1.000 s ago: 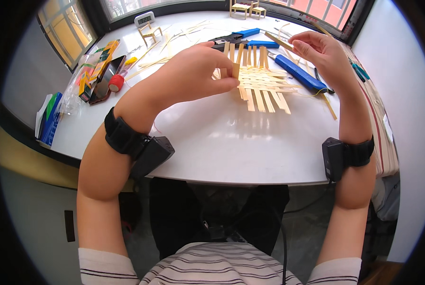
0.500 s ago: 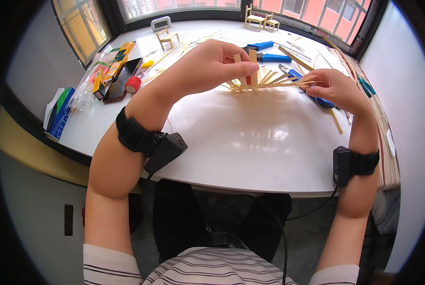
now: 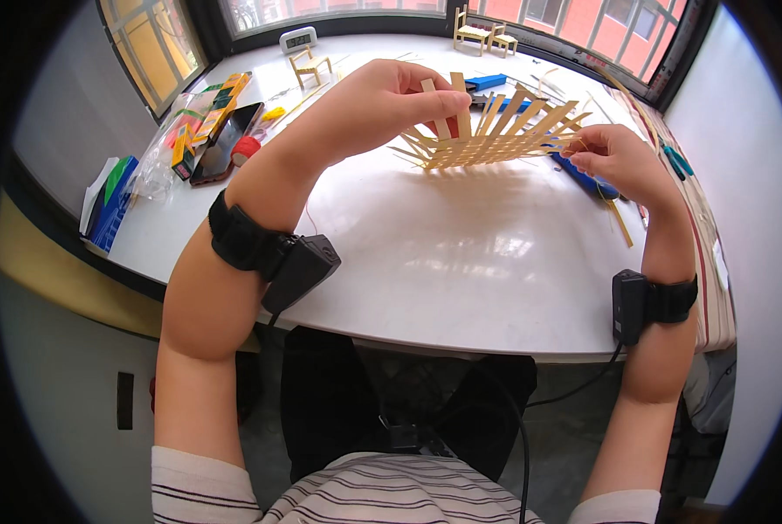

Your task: The person weaves thin wooden strips into a flat basket base on a white table. They interlace the strips by hand, periodically lift the mat to check alignment, and use a blue utility knife to trim excess strip ends. The woven mat grows in size as more strips are added.

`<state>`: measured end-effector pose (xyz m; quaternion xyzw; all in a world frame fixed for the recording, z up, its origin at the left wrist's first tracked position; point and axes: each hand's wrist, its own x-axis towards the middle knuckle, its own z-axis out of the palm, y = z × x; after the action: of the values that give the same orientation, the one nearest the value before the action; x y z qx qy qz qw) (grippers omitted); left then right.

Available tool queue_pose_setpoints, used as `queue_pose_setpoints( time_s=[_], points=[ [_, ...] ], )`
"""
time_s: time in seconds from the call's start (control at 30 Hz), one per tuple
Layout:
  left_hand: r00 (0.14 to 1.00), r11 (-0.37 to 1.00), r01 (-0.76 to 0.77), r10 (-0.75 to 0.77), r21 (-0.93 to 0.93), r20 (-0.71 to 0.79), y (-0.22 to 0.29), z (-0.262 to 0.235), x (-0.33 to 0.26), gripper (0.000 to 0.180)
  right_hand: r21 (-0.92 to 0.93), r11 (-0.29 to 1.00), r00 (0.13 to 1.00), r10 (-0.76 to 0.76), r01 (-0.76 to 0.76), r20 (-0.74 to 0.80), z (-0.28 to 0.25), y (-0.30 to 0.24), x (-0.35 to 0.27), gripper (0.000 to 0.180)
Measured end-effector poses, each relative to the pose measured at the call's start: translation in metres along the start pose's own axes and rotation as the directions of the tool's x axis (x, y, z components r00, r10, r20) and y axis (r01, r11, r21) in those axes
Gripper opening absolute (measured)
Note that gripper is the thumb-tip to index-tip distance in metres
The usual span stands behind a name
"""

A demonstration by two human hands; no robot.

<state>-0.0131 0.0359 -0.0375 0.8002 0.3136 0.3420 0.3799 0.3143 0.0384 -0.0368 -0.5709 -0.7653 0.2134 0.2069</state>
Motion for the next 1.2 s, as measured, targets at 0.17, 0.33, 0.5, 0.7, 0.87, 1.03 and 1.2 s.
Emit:
queue_pose_setpoints(
  time_s=[0.17, 0.33, 0.5, 0.7, 0.87, 1.03, 1.2],
  points=[
    [1.0, 1.0, -0.003, 0.003, 0.018, 0.018, -0.001, -0.004, 0.0, 0.031, 0.015, 1.0, 0.999, 0.008, -0.007, -0.039, -0.001, 0.003, 0.002, 0.02],
    [0.999, 1.0, 0.012, -0.012, 0.01, -0.033, -0.006, -0.002, 0.003, 0.032, -0.032, 0.999, 0.996, 0.026, -0.029, -0.087, -0.001, 0.003, -0.001, 0.019],
    [0.992, 0.999, 0.047, -0.047, -0.003, -0.119, -0.006, -0.009, 0.001, 0.032, -0.026, 0.998, 0.988, -0.055, 0.052, -0.145, -0.005, 0.004, 0.0, 0.021],
    [0.993, 0.996, 0.04, -0.031, 0.084, -0.11, -0.006, -0.012, 0.001, 0.031, -0.028, 1.0, 0.993, -0.003, 0.0, -0.118, -0.005, -0.002, -0.001, 0.021],
    [0.999, 0.997, 0.023, -0.021, 0.069, -0.026, -0.008, -0.015, 0.001, 0.032, 0.004, 1.0, 0.988, 0.006, -0.006, -0.157, -0.004, -0.002, 0.0, 0.016],
    [0.987, 0.982, 0.021, -0.05, -0.188, -0.151, -0.008, -0.02, 0.004, 0.031, 0.068, 0.996, 0.982, 0.062, -0.051, -0.178, -0.003, 0.002, 0.0, 0.02],
    [0.976, 0.897, -0.048, -0.052, -0.439, -0.213, -0.013, -0.049, -0.002, 0.032, 0.071, 0.99, 0.988, 0.13, -0.125, -0.077, -0.001, -0.017, -0.005, 0.021]
  ],
)
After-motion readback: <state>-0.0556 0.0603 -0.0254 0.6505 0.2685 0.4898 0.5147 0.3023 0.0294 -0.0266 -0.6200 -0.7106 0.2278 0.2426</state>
